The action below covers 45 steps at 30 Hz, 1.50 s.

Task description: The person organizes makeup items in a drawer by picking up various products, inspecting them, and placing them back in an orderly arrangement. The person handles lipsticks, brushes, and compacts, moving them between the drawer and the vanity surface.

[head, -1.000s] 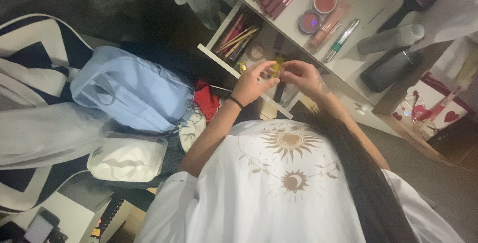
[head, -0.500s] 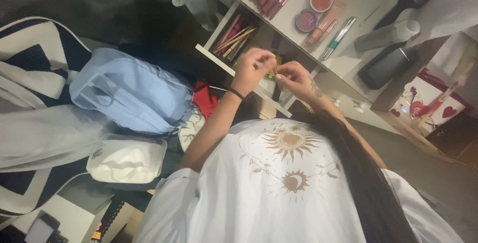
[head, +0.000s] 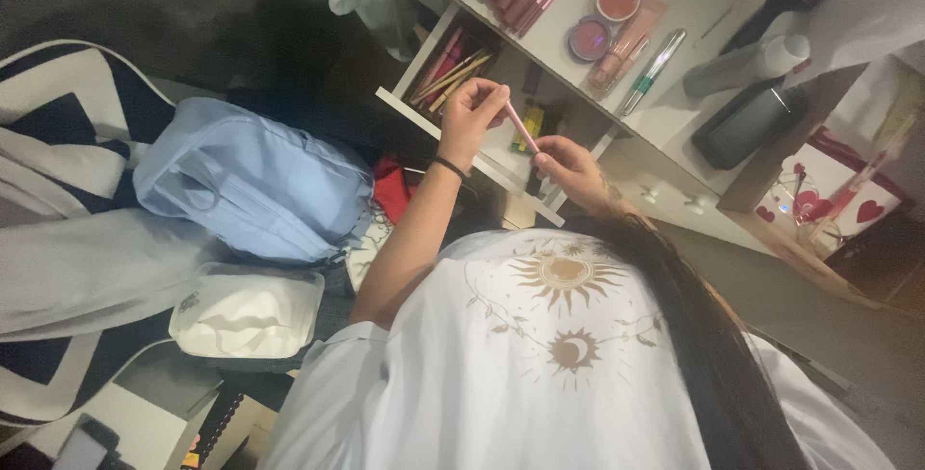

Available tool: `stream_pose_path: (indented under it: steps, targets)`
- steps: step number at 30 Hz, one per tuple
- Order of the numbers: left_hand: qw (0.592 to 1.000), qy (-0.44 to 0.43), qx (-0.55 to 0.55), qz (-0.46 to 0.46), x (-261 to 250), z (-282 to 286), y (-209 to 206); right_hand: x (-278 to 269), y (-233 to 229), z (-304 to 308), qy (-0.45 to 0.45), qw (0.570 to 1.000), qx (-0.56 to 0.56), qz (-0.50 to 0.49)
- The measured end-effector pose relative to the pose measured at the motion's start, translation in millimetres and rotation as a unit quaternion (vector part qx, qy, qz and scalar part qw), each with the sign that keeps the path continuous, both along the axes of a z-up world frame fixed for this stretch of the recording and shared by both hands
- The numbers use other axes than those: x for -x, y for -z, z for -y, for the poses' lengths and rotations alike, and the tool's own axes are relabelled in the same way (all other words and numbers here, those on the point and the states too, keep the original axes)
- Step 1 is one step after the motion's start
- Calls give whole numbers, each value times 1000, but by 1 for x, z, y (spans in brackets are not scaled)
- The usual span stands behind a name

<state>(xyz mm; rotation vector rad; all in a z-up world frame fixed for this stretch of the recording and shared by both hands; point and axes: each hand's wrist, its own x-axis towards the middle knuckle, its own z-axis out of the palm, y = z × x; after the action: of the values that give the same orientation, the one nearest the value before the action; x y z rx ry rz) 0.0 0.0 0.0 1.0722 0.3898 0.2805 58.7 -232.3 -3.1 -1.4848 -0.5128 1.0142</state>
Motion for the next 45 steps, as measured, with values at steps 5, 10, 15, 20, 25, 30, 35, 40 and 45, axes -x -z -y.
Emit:
stream_pose_path:
  steps: [5,10,15,20,25,30,35,40,45]
  targets:
    - [999,26,-26,-16,0,-1,-2,-1,-6,2,-1,1000,4,-31]
    - [995,66,75,-22,-2,-10,-3,-1,-3,7,9,983,-52,-175]
    - [982,82,167,10,-6,-10,0,-4,-7,8,3,930,-124,-345]
    - [969,102,223,33,-10,-6,-2,-4,-14,6,-22,919,-131,-371]
    - [962,105,250,24,-8,-5,-3,-4,-10,8,-40,927,-132,-348]
    - [955,135,257,65,-4,1,-3,-4,9,8,-21,933,-129,-335]
    - [944,151,286,61,-7,3,0,-4,23,9,-23,937,-156,-312]
    - [960,161,230,10,-9,7,13,-6,28,5,22,935,-147,-322]
    - [980,200,-22,8,-8,23,23,-10,29,-3,77,947,-155,-272]
